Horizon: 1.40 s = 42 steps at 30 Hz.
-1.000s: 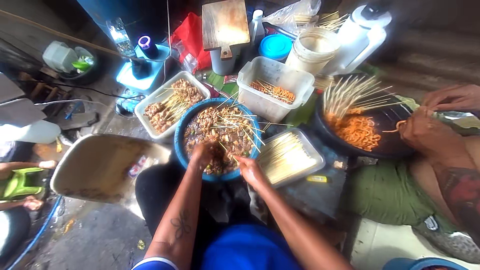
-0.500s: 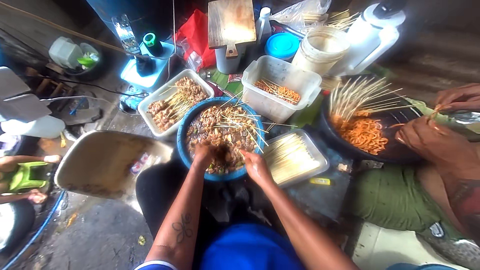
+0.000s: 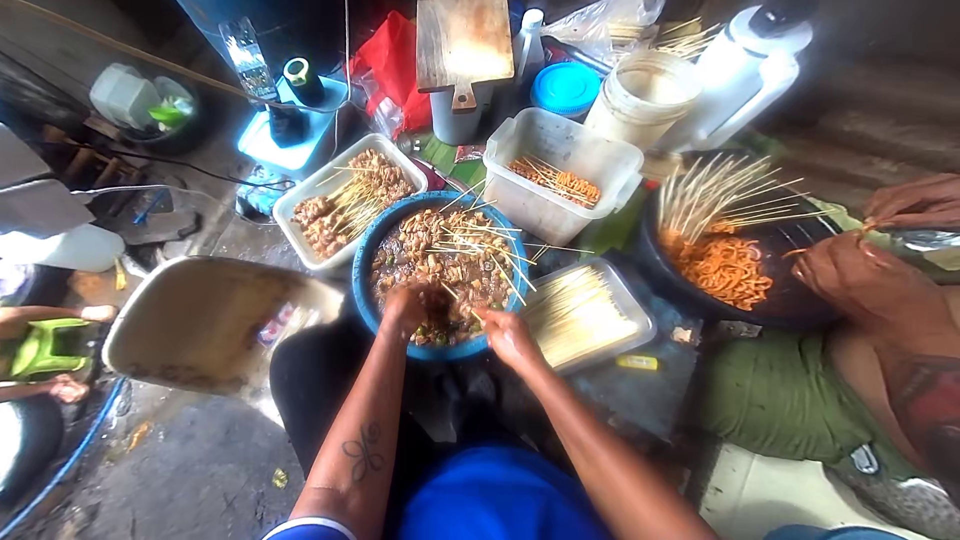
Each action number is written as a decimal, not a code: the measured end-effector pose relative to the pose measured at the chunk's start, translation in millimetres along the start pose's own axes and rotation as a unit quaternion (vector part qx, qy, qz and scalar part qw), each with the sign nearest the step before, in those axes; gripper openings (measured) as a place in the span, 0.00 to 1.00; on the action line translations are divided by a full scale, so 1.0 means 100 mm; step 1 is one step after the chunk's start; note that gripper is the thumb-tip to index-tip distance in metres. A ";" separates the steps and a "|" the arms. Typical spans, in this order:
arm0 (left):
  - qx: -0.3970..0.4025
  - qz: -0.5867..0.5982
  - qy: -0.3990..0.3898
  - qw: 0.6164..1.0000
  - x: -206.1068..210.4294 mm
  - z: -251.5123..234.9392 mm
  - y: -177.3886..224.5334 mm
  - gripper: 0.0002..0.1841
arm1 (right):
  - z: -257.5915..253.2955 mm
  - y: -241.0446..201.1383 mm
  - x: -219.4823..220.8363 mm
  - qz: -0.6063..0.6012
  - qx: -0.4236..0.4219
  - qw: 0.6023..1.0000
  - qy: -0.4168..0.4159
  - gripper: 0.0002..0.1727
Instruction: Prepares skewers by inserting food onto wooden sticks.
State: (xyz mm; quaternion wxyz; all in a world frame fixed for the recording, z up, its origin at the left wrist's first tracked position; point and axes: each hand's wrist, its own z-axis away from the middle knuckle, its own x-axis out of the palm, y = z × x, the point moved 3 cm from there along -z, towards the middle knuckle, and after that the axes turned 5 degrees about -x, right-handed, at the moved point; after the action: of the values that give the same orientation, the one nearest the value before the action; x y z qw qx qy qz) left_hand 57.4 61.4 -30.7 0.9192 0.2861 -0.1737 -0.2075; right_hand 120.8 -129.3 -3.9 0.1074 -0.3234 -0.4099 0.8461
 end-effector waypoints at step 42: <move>0.118 -0.188 0.037 0.974 -0.30 -0.17 0.28 0.12 | -0.12 -0.35 0.28 -0.031 -0.019 0.999 -0.016 0.21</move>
State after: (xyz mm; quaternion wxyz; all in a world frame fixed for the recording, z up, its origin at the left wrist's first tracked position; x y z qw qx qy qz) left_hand 47.2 104.3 -33.6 0.8292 0.4273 -0.1058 -0.3444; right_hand 103.5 -87.3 4.3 0.1207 -0.2992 -0.4374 0.8394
